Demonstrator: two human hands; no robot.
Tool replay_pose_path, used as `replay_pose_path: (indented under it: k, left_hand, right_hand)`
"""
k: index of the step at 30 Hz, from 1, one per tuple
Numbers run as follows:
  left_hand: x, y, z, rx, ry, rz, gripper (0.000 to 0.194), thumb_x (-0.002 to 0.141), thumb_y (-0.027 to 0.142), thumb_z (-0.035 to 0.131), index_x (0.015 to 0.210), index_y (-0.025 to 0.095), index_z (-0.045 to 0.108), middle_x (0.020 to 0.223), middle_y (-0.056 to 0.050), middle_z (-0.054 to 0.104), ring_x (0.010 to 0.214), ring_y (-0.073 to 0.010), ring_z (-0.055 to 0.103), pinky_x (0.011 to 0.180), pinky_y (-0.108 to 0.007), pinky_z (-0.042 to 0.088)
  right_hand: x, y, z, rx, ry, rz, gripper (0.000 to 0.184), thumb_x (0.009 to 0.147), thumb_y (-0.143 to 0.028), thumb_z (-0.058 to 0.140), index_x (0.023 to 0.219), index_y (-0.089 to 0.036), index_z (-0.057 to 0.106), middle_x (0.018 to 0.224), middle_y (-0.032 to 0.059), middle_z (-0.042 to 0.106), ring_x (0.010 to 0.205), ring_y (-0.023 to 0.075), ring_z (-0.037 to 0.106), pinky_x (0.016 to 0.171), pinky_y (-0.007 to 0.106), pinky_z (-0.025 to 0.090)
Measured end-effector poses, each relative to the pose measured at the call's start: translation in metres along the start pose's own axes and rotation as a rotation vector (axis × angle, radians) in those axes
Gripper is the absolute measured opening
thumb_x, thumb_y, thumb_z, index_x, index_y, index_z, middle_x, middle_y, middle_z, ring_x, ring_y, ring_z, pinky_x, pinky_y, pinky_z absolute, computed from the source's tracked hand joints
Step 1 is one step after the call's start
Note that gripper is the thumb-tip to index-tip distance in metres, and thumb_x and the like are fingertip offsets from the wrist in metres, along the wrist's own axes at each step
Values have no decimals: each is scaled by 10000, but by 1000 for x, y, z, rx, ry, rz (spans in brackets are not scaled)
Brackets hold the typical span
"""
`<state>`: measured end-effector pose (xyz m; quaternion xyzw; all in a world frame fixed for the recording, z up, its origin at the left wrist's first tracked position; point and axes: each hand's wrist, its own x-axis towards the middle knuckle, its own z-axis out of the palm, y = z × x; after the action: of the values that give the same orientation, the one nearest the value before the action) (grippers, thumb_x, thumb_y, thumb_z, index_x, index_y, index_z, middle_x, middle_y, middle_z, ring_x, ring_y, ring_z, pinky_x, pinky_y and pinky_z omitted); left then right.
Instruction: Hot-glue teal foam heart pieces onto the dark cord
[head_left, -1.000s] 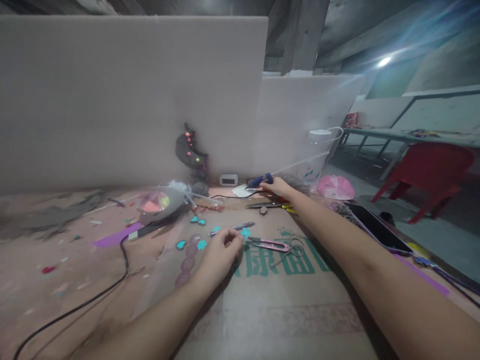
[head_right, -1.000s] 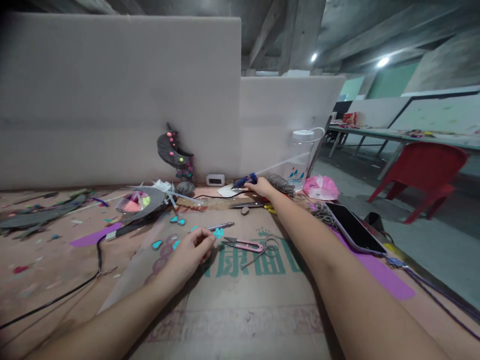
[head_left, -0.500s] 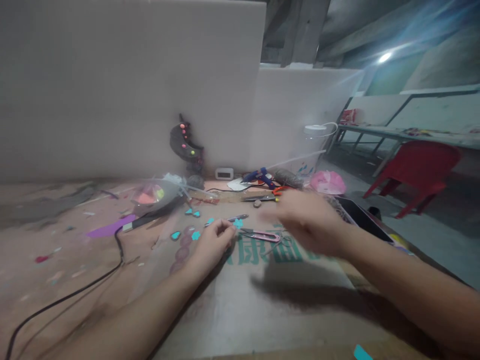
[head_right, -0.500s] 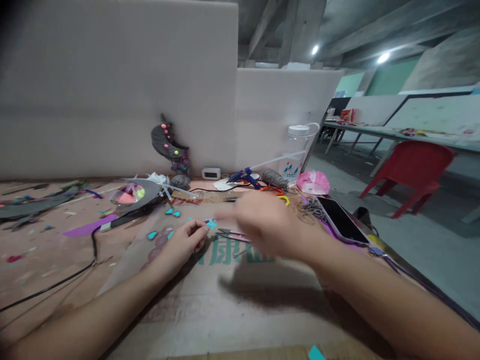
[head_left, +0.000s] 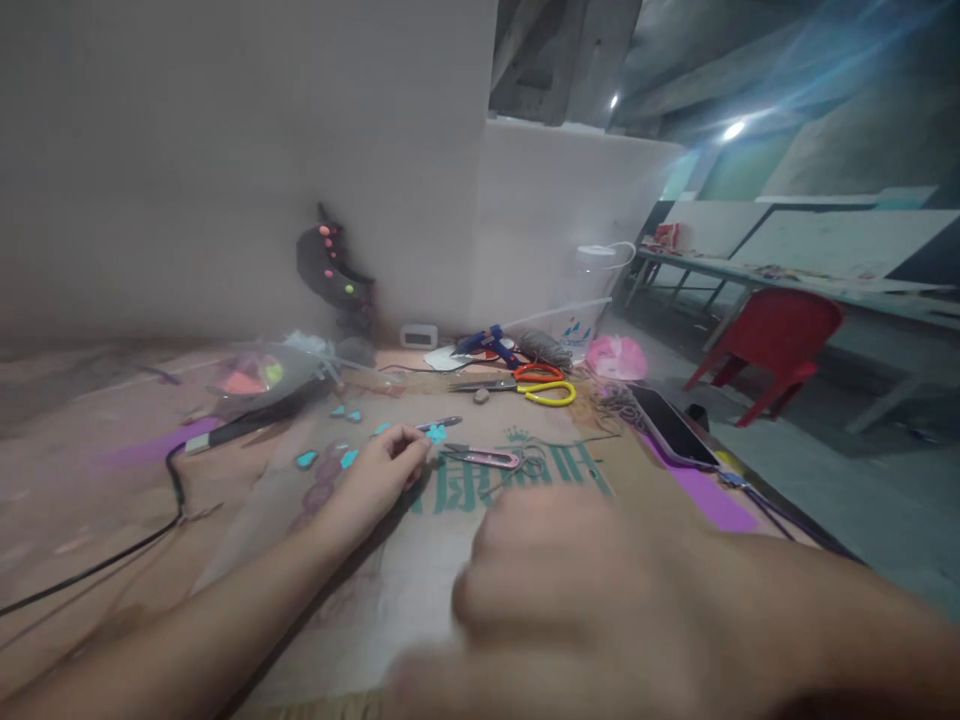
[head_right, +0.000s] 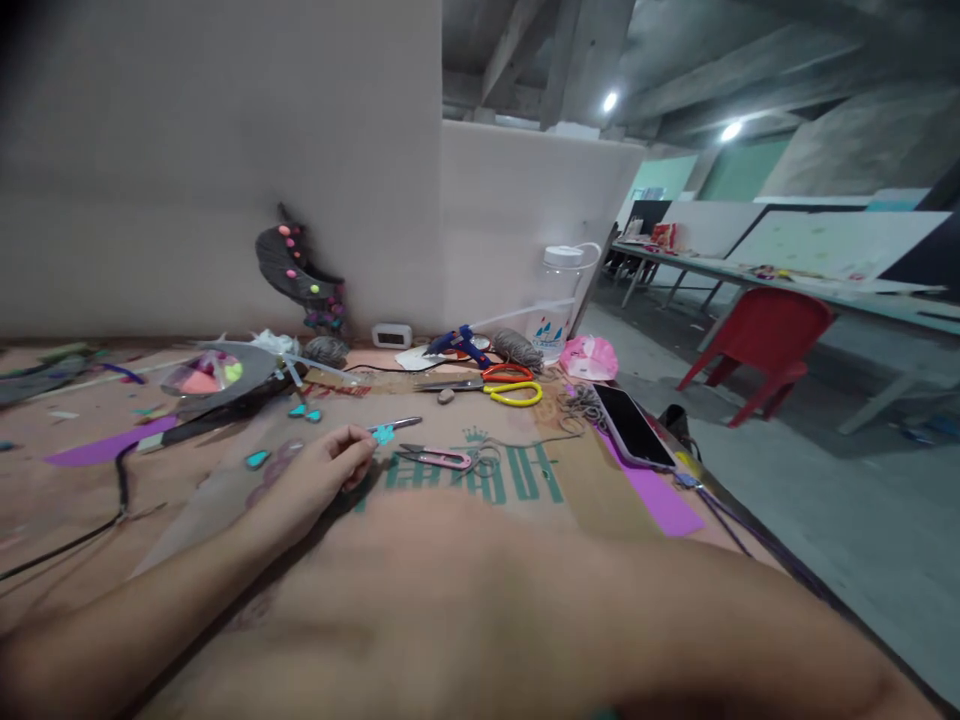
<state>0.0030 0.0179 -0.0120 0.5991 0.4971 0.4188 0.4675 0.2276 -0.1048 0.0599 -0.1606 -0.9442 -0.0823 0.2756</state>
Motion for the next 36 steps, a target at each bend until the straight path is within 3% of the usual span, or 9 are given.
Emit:
replay_pose_path:
  k: [3, 5, 8, 14, 18, 23, 27, 31, 36]
  left_hand:
    - [0, 1, 0, 28, -5, 22, 290, 720, 471, 577, 700, 186, 531, 506, 67, 458, 488, -101, 409, 489, -231, 301]
    - [1, 0, 0, 28, -3, 8, 289, 723, 468, 584, 728, 183, 540, 516, 66, 465, 494, -103, 412, 489, -233, 300]
    - [1, -2, 0, 4, -34, -16, 263, 762, 446, 568, 755, 185, 528, 519, 72, 454, 491, -99, 408, 488, -230, 294]
    - [1, -4, 0, 3, -64, 3, 204, 834, 375, 557, 757, 190, 518, 544, 76, 444, 501, -86, 394, 497, -227, 281]
    - [-1, -2, 0, 11, -74, -1, 183, 841, 353, 564, 760, 192, 527, 563, 70, 469, 510, -90, 412, 505, -230, 293]
    - [-6, 3, 1, 5, -84, 2, 190, 821, 362, 580, 744, 200, 521, 573, 53, 521, 509, -106, 441, 519, -241, 321]
    - [-6, 6, 0, 62, -82, 5, 206, 811, 371, 585, 713, 195, 539, 568, 49, 507, 520, -114, 436, 527, -247, 325]
    - [-6, 5, 0, 47, -86, 0, 214, 826, 384, 582, 734, 196, 539, 591, 49, 507, 535, -116, 447, 537, -248, 337]
    - [-8, 6, 1, 77, -91, 32, 202, 847, 378, 589, 779, 189, 567, 643, 37, 538, 585, -122, 477, 573, -250, 361]
  right_hand:
    - [26, 51, 5, 167, -181, 197, 187, 947, -267, 592, 1080, -186, 696, 999, 66, 685, 924, 154, 639, 801, 279, 522]
    - [21, 78, 15, 236, -317, 375, 205, 941, -309, 606, 1064, -176, 702, 1026, 81, 660, 945, 172, 626, 830, 302, 511]
    - [-2, 99, 38, 270, -406, 502, 311, 896, -365, 669, 1155, -194, 679, 1083, 94, 628, 995, 205, 597, 879, 349, 489]
    - [-23, 97, 74, 204, -238, 474, 175, 968, -272, 548, 873, -180, 663, 914, 74, 619, 909, 203, 557, 813, 344, 450]
    - [-22, 92, 80, 201, -29, 408, 167, 981, -172, 457, 864, -177, 576, 910, 76, 652, 874, 193, 578, 803, 350, 457]
    - [-4, 88, 70, 289, -7, 620, 129, 938, -159, 460, 915, -202, 579, 820, 40, 681, 740, 167, 622, 680, 300, 488]
    - [13, 92, 73, 500, 127, 740, 178, 928, -247, 532, 1091, -215, 596, 921, 49, 726, 846, 177, 701, 765, 318, 547]
    - [16, 94, 83, 607, 264, 956, 126, 878, -330, 619, 864, -207, 646, 843, 41, 732, 777, 185, 713, 696, 308, 568]
    - [10, 89, 88, 652, 173, 912, 160, 908, -307, 567, 917, -207, 693, 791, 27, 731, 736, 168, 694, 709, 315, 553]
